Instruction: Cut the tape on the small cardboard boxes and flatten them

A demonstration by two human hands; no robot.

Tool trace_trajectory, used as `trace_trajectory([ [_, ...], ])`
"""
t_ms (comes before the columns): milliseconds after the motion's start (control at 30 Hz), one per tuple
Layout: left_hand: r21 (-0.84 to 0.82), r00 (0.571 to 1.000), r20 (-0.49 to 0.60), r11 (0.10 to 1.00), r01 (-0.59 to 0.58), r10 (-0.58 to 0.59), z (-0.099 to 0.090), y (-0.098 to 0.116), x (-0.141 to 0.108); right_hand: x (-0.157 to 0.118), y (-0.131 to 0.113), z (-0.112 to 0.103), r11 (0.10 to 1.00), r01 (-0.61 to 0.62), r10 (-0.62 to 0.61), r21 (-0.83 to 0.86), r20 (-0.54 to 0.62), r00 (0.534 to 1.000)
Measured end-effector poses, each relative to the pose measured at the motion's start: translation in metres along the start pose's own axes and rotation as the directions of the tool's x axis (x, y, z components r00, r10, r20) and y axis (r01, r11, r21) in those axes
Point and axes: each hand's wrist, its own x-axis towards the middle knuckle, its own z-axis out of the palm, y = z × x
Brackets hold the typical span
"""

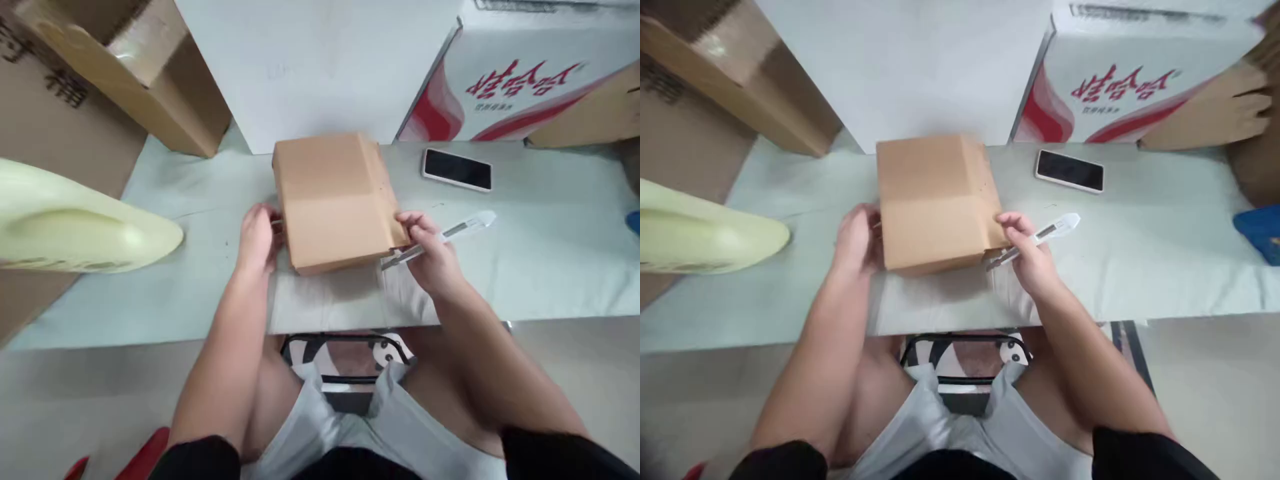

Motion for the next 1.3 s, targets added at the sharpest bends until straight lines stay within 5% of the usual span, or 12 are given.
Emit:
trace_trajectory([
  [600,-0.064,0.996,0.052,0.996,-0.067,0.07,-0.007,0.0,0.001,-0.001,-0.001,-0.001,0.999,-0.004,0.006,-0.045,0.035,0.999],
  [867,-0.029,0.964,0.253,0.995,0.093,-0.083,-0.009,0.001,0.003,-0.002,-0.002,0.0,1.0,-0.017,0.018,-0.014,0.038,0.999],
  [1300,-0.004,0.949,0.301,0.995,0.096,-0.091,-0.01,0.008,-0.005,0.001,-0.001,-0.004,0.998,0.016,-0.011,-0.055,0.091,0.996],
])
